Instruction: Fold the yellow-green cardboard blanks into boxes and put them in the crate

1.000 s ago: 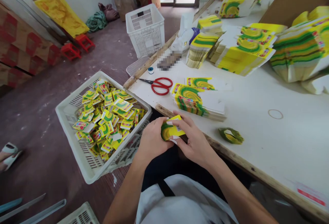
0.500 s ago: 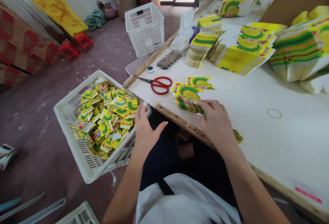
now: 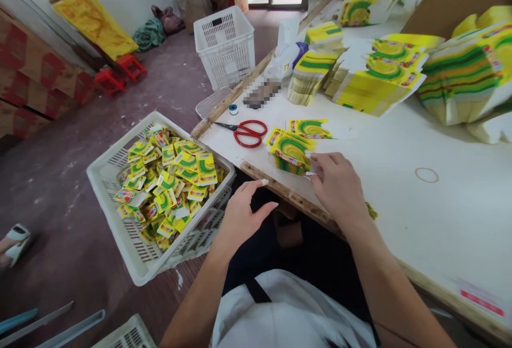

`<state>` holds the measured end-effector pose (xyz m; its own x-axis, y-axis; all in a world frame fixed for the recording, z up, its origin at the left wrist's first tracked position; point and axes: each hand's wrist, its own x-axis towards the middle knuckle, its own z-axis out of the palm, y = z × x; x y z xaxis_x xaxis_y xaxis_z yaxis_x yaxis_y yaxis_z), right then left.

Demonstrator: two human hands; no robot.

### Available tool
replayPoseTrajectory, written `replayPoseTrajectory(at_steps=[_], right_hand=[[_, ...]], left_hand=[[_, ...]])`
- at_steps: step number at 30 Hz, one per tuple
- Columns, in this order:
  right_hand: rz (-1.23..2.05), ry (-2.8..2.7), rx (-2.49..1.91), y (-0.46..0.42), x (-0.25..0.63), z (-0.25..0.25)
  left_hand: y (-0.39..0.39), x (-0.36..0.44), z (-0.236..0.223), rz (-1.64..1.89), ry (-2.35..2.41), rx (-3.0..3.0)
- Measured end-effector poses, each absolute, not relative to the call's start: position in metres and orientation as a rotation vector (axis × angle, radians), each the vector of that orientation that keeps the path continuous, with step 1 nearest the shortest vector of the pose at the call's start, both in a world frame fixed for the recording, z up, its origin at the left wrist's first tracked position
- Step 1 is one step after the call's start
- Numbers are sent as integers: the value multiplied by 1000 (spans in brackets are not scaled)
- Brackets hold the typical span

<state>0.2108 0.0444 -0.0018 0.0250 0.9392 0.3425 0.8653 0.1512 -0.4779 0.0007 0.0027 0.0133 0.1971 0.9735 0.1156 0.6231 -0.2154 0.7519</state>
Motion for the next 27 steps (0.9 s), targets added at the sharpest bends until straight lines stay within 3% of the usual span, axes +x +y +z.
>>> replayPoseTrajectory(at_steps=[12,17,20,27], right_hand=[[136,-1835,-1672,40,212,5],[-25,-1650,-1591,30,209,28],[-4,-1701,-1412,14,191,39],[475,-1920,-891,-18,138,27]], left_hand=[[0,3,14,784,1402,1851],[-5,9,13,808,1304,1692],[-7,21,14,1001,1152,1538],[3,30,31,1552,1275,1065]])
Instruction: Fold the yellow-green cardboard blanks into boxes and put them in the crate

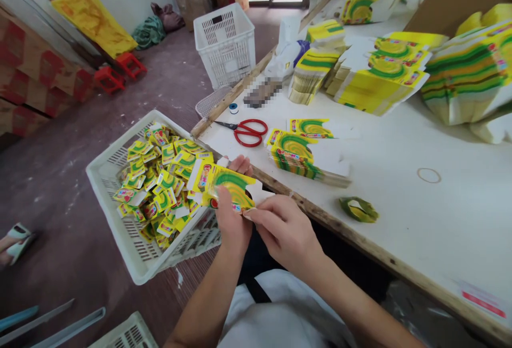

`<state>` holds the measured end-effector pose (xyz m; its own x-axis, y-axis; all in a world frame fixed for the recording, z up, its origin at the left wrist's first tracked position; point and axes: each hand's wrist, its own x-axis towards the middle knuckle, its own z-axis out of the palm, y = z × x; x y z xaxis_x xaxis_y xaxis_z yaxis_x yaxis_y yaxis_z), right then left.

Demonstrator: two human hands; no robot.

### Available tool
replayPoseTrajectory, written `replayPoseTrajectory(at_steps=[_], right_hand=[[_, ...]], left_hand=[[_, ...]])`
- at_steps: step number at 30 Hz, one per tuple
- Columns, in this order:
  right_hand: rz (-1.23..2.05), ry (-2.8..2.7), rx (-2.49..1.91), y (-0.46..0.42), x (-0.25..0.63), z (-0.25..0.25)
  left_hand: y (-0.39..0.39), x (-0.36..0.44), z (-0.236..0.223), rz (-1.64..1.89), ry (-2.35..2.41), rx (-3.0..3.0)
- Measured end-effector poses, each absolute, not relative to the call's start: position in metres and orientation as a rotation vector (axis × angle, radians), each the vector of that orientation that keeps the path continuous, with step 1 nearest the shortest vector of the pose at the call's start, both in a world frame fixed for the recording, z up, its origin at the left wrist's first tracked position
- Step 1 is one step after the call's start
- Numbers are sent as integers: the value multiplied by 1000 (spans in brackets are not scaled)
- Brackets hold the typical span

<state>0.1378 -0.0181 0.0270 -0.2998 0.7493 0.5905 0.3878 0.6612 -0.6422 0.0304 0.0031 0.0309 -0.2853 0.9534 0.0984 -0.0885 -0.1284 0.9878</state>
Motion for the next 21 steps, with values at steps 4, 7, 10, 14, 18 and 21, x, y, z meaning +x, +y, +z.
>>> replayPoseTrajectory(at_steps=[4,7,10,14,18,21], right_hand=[[759,-1839,-878,-18,133,22],[865,-1798,-908,-21,132,23],[939,-1731,-944,-25,127,24],[1037,-1634,-996,-27,123,25],[996,-1590,-1077,-25,122,25],[999,-1601,-1097,-26,123,24]], left_hand=[[7,27,34,1755,1223,867],[5,29,32,1841,1201,833],[2,29,29,1839,1288,886],[-4,23,23,1777,1226,1033],[-2,23,21,1692,1087,1068],[2,30,24,1762,1119,910]])
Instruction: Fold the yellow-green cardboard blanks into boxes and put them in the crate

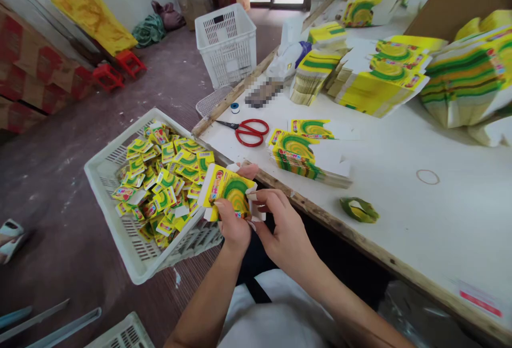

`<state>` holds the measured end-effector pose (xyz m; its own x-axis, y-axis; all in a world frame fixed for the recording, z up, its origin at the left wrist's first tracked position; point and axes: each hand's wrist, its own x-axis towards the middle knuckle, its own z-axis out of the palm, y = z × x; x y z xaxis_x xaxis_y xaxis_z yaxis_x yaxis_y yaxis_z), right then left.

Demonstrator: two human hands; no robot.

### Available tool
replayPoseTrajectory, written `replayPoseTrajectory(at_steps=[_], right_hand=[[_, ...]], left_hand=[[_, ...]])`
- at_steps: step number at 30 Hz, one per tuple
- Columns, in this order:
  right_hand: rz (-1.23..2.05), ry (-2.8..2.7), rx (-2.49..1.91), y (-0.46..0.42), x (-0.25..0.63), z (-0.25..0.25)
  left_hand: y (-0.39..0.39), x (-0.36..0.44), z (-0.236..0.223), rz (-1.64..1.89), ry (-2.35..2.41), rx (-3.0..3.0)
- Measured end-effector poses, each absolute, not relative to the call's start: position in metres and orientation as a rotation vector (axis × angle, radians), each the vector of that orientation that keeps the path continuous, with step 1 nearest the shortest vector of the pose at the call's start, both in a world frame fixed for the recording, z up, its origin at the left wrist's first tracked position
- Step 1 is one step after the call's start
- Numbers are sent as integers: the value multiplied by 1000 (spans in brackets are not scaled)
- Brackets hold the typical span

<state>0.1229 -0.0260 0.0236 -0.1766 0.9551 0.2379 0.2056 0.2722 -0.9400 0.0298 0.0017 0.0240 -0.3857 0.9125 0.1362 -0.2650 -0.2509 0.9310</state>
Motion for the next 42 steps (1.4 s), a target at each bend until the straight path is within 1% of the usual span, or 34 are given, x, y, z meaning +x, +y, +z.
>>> replayPoseTrajectory(at_steps=[7,20,27,36,39,42], right_hand=[[1130,-1588,-1050,-27,124,23],[1118,-1547,-1161,-22,130,25],[1114,-1510,-1156,-21,131,29],[1434,-1279,-978,-21,133,36],[1409,-1309,-946,-22,134,38],[1250,-1403,-991,-24,134,38]], left_hand=[[0,35,29,1817,1195,710],[-3,36,19,1734,1093,727],[-7,35,15,1904,1235,717],[-3,41,28,1854,1176,658],[-1,43,35,1883,1142,660],[-1,44,35,1835,1116,659]])
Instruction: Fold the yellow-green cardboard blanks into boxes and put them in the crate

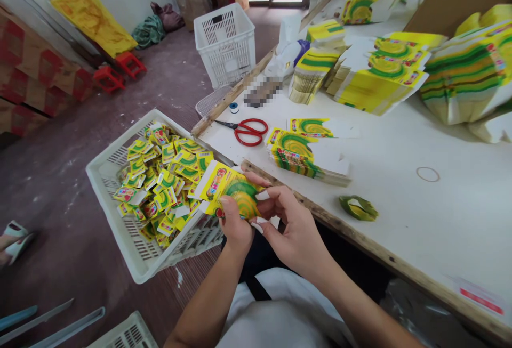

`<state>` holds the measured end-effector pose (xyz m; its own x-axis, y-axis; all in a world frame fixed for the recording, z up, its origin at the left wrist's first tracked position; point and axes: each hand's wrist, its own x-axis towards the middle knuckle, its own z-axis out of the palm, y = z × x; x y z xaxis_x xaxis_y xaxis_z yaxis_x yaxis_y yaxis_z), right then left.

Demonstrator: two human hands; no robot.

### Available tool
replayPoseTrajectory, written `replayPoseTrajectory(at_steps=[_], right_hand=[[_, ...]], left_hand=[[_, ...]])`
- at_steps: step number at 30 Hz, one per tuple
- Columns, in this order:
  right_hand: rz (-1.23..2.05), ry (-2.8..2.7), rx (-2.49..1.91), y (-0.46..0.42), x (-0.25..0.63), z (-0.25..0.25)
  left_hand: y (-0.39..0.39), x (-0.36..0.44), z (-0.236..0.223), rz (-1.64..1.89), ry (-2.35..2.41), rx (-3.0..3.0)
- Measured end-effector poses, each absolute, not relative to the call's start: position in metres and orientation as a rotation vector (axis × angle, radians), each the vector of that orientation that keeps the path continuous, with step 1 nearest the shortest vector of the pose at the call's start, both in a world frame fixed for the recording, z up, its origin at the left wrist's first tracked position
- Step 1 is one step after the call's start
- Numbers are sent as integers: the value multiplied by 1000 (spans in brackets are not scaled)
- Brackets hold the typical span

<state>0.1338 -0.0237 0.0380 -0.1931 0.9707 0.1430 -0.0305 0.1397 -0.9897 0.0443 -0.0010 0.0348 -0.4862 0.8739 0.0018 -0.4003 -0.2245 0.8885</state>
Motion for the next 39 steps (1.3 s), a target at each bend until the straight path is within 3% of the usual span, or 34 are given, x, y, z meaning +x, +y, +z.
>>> replayPoseTrajectory(at_steps=[3,16,39], right_hand=[[1145,-1477,-1058,-25,134,37],[1493,-1365,-799,-23,137,39],[1419,-1453,-834,-24,135,34]], left_hand=[[-4,44,30,1813,1153,589],[-3,41,40,1826,1109,594],[0,38,36,1825,1104,646]])
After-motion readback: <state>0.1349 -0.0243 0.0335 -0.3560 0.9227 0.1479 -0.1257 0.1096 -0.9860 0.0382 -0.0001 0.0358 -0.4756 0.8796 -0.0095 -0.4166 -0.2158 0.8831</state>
